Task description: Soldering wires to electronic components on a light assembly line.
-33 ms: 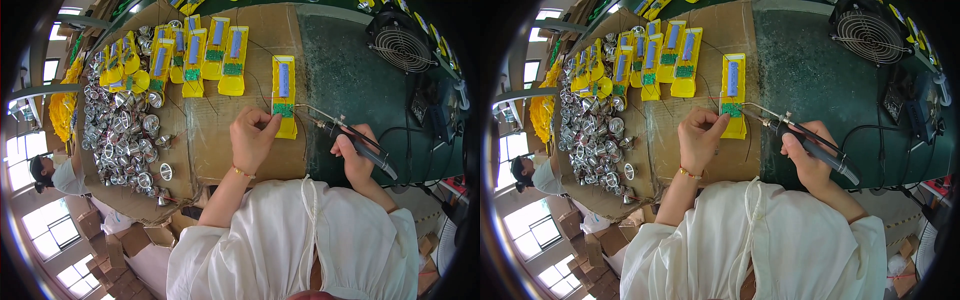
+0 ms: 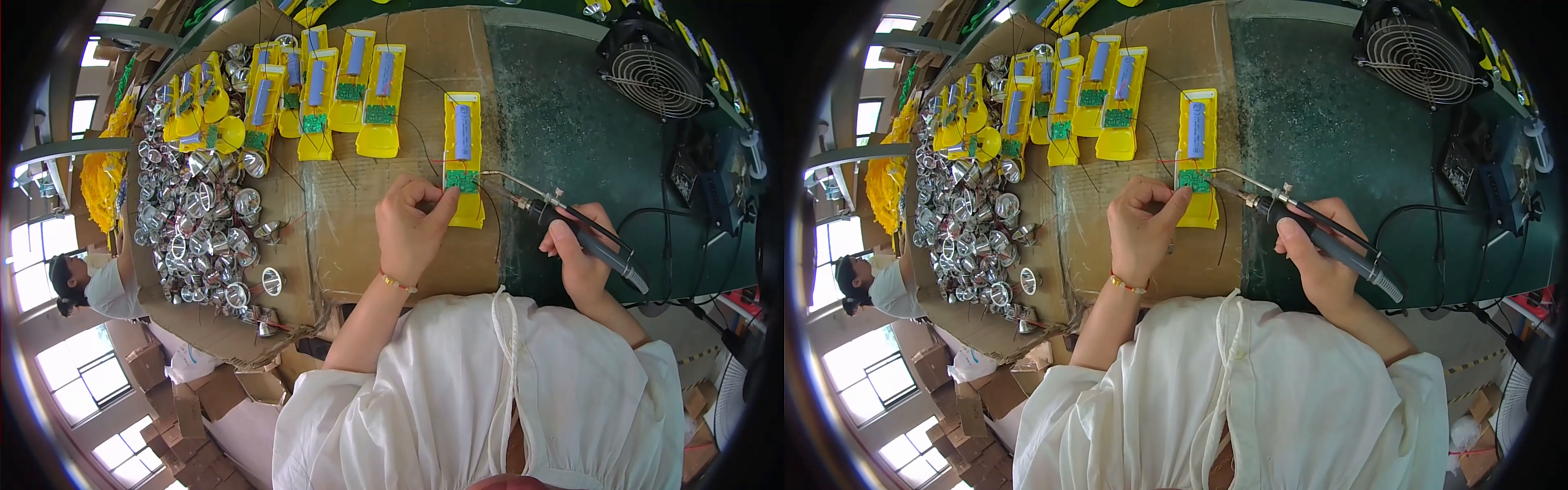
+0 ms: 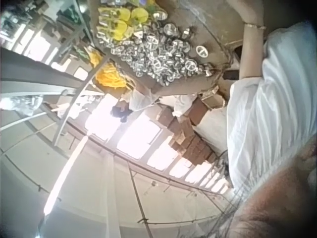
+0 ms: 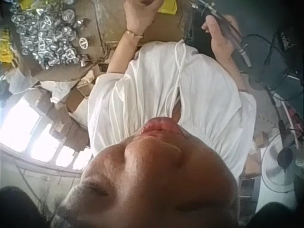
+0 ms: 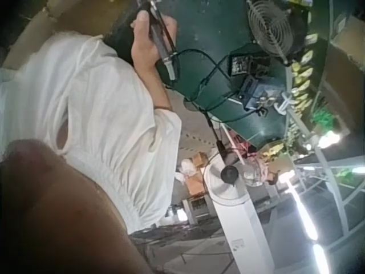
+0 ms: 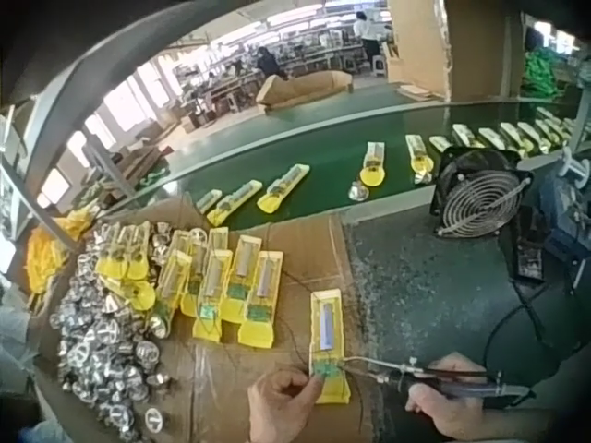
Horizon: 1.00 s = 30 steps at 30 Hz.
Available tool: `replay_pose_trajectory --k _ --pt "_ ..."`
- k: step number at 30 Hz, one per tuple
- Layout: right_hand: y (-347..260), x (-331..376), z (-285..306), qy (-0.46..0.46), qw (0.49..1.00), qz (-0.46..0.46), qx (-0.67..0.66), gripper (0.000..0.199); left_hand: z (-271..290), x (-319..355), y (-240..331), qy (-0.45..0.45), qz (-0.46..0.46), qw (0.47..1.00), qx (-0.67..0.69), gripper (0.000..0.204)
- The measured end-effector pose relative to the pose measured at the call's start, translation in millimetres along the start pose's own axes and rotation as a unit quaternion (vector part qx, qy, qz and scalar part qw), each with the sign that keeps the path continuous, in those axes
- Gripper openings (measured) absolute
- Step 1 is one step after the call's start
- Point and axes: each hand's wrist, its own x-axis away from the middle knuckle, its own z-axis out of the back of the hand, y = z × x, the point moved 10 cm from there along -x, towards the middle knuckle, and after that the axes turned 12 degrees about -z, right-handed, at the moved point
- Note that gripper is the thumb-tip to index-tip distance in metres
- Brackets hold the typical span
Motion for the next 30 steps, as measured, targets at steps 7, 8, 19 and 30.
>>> replay_pose_trajectory --k 7,8,19,30 --pt "-2.9 2.6 5.0 0.004 1.0 0.009 0.004 0.016 17.4 14.5 26.9 -0.014 -0.126 0.991 -0.054 0.012" --pt "-2.4 2.2 3.1 -0.002 1.0 0.011 0.004 0.016 17.7 14.8 28.5 -0.015 -0.125 0.991 -0.055 0.012" --pt "-3.0 3.9 -5.3 -0.033 0.997 0.023 0.073 0.016 6.1 14.3 5.3 -0.03 0.049 0.997 0.055 0.01" --pt "-5.2 1.7 -16.1 -0.04 0.986 0.059 0.151 0.016 -5.2 1.4 2.2 -0.027 -0.027 0.999 0.02 0.009"
